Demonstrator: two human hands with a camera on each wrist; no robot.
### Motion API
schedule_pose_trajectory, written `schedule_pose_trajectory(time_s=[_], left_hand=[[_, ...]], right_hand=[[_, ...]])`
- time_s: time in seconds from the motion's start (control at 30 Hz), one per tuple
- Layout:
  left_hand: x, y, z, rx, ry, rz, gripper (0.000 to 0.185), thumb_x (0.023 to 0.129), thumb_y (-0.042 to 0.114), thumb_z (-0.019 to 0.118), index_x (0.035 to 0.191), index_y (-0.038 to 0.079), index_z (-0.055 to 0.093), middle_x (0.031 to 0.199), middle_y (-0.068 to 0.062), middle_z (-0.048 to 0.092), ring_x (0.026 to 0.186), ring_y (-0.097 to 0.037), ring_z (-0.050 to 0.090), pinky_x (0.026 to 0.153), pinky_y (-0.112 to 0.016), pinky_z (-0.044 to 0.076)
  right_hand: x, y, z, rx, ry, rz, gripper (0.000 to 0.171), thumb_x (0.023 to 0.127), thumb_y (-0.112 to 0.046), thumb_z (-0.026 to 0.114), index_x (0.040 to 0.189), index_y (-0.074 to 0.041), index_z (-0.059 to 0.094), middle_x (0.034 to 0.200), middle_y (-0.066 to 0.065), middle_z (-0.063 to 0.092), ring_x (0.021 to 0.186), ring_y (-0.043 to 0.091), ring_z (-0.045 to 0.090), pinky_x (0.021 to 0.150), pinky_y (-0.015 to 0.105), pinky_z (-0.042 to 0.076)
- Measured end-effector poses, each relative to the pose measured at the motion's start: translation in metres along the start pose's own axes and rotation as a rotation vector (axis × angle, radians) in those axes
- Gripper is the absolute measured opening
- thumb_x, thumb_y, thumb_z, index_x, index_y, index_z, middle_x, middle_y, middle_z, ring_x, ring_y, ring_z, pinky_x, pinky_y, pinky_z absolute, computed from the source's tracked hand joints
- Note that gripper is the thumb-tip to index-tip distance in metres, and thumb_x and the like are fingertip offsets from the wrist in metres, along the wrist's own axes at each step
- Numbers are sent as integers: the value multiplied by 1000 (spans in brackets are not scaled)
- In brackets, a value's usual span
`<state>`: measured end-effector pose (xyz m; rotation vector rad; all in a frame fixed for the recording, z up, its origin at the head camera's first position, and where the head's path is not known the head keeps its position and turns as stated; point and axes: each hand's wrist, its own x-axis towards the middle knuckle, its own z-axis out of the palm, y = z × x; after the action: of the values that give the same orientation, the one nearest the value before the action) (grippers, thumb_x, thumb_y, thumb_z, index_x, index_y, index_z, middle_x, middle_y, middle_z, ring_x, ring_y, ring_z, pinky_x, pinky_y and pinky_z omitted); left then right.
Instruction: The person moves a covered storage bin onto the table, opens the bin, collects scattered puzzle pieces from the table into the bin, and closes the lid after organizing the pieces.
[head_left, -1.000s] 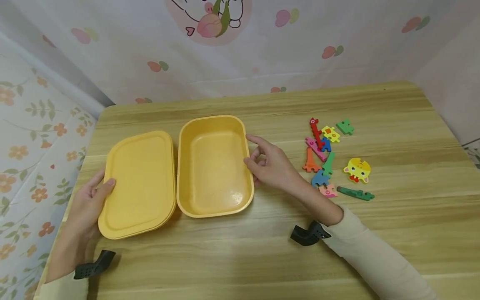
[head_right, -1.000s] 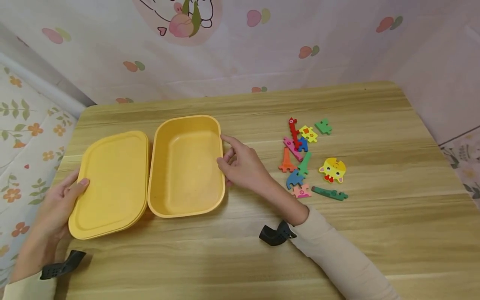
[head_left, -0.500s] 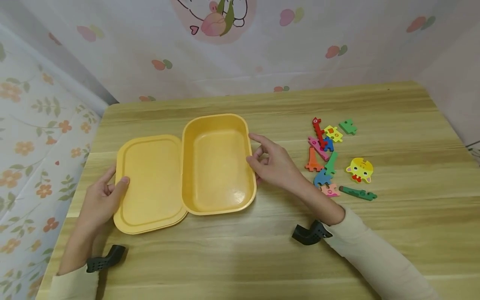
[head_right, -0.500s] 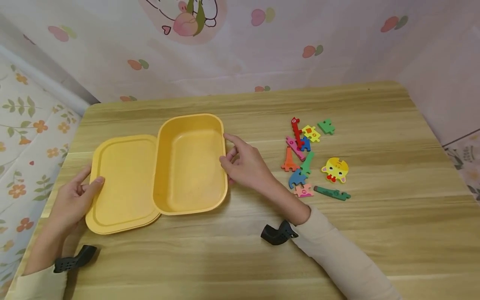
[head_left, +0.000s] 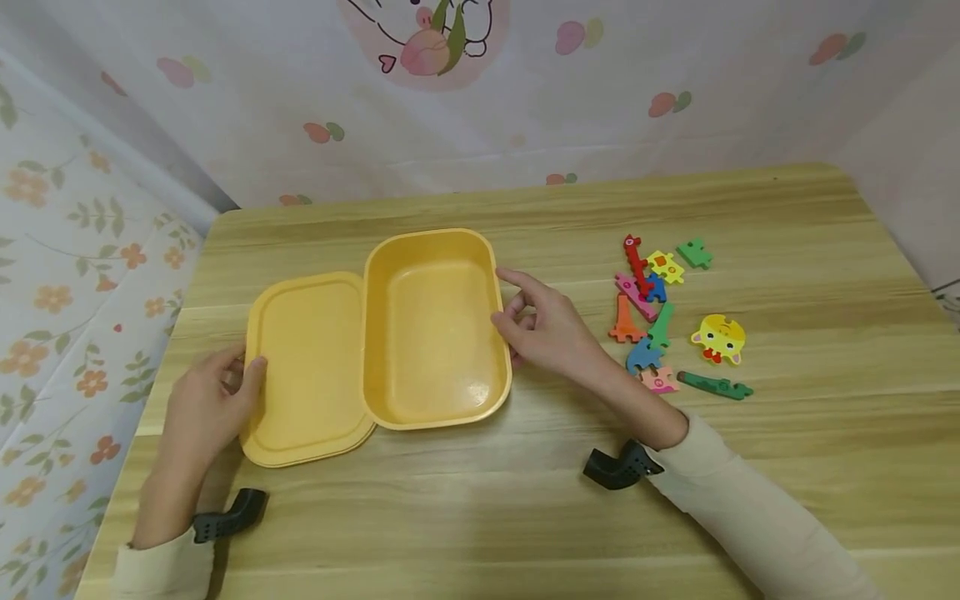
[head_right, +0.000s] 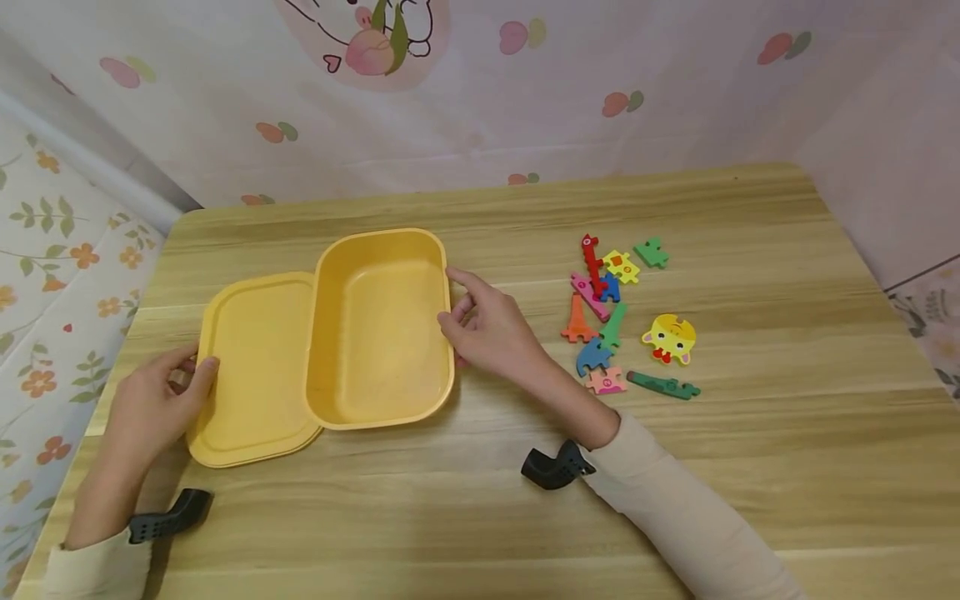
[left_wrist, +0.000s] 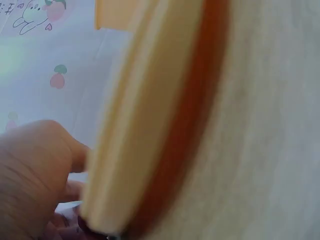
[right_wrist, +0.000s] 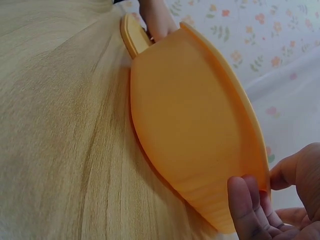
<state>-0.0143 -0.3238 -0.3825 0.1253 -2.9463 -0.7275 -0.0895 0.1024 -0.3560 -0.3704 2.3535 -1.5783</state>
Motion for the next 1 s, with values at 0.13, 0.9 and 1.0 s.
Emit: schedule_pose_trajectory(time_s=[0.13,0.9,1.0], left_hand=[[0,1,2,24,-3,10,46,107,23,61,139,-9,62,108,-28,67,77,-28,64,60,-25,42],[14,80,9,-525,-98,68,40,109,22,60,142,1,63,116,0,72,95,7,68,71,-15,61],[22,88,7,-709,-237,-33,49,109,28,60,148,0,56,118,7,70,101,-3,71,76,-24,66]], right_hand=[[0,2,0,-4,6,-3,65,102,-12,67,162,-8,41,99,15,63,62,33,70,56,34,63],[1,3,2,44,8,0,63,103,-12,66,161,-10,43,99,14,66,64,34,69,59,40,65],[1,3,1,42,9,2,63,103,-12,66,161,-10,43,98,14,66,64,30,69,59,40,65]])
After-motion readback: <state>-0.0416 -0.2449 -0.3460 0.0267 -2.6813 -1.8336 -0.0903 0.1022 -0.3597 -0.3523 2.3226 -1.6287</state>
